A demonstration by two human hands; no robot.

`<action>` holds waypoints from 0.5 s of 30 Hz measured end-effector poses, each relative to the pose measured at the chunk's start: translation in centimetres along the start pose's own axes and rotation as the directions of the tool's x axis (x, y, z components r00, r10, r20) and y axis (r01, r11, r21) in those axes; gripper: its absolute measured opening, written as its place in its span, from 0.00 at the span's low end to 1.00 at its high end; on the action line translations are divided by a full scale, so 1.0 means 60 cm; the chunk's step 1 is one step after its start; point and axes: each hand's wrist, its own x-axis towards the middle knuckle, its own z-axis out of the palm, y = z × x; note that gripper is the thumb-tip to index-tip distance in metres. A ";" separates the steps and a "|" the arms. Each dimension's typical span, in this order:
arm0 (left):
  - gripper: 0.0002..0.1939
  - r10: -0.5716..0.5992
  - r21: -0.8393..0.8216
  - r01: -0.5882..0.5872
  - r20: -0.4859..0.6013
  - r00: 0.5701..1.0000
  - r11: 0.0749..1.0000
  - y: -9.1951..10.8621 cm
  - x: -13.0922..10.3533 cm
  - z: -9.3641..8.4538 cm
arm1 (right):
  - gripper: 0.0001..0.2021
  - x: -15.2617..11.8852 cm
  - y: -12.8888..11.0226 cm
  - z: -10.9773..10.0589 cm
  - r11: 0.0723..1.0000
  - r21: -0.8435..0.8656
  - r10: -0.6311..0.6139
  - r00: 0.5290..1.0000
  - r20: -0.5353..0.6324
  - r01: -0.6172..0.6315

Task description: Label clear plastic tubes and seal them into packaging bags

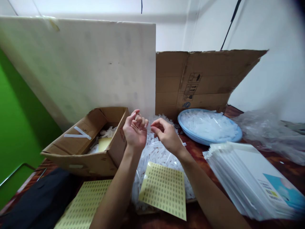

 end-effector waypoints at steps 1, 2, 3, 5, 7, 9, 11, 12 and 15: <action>0.04 -0.008 0.004 0.008 0.007 1.000 1.000 -0.001 -0.002 0.001 | 0.10 0.001 0.003 0.000 0.993 0.080 0.081 0.996 0.022 -0.083; 0.04 -0.008 0.008 0.008 0.015 1.000 1.000 -0.003 -0.004 0.003 | 0.12 0.001 0.006 0.000 0.978 0.139 0.154 0.988 0.032 -0.157; 0.04 0.002 0.011 -0.003 0.022 1.000 1.000 -0.004 -0.005 0.004 | 0.14 0.002 0.008 -0.001 0.967 0.160 0.195 0.980 0.030 -0.198; 0.04 0.050 0.008 -0.051 0.017 0.999 0.999 -0.005 -0.006 0.006 | 0.15 0.002 0.007 -0.006 0.986 0.073 0.149 0.989 0.007 -0.149; 0.04 0.101 -0.003 -0.101 -0.008 0.995 0.995 -0.005 -0.006 0.008 | 0.13 0.001 -0.001 -0.014 0.994 -0.105 -0.022 1.000 -0.009 0.021; 0.05 0.120 -0.010 -0.121 -0.030 0.992 0.993 -0.003 -0.007 0.011 | 0.09 -0.002 -0.013 -0.020 0.957 -0.238 -0.169 0.986 0.011 0.167; 0.05 0.133 -0.013 -0.134 -0.033 0.991 0.991 -0.002 -0.011 0.015 | 0.05 -0.004 -0.022 -0.023 0.935 -0.277 -0.224 0.974 0.026 0.222; 0.04 0.145 -0.011 -0.145 -0.025 0.989 0.989 -0.001 -0.013 0.018 | 0.05 -0.005 -0.025 -0.024 0.938 -0.267 -0.219 0.975 0.037 0.221; 0.04 0.181 0.023 -0.182 0.025 0.983 0.983 0.006 -0.024 0.026 | 0.15 -0.008 -0.023 -0.022 0.988 -0.111 -0.094 0.991 0.097 0.104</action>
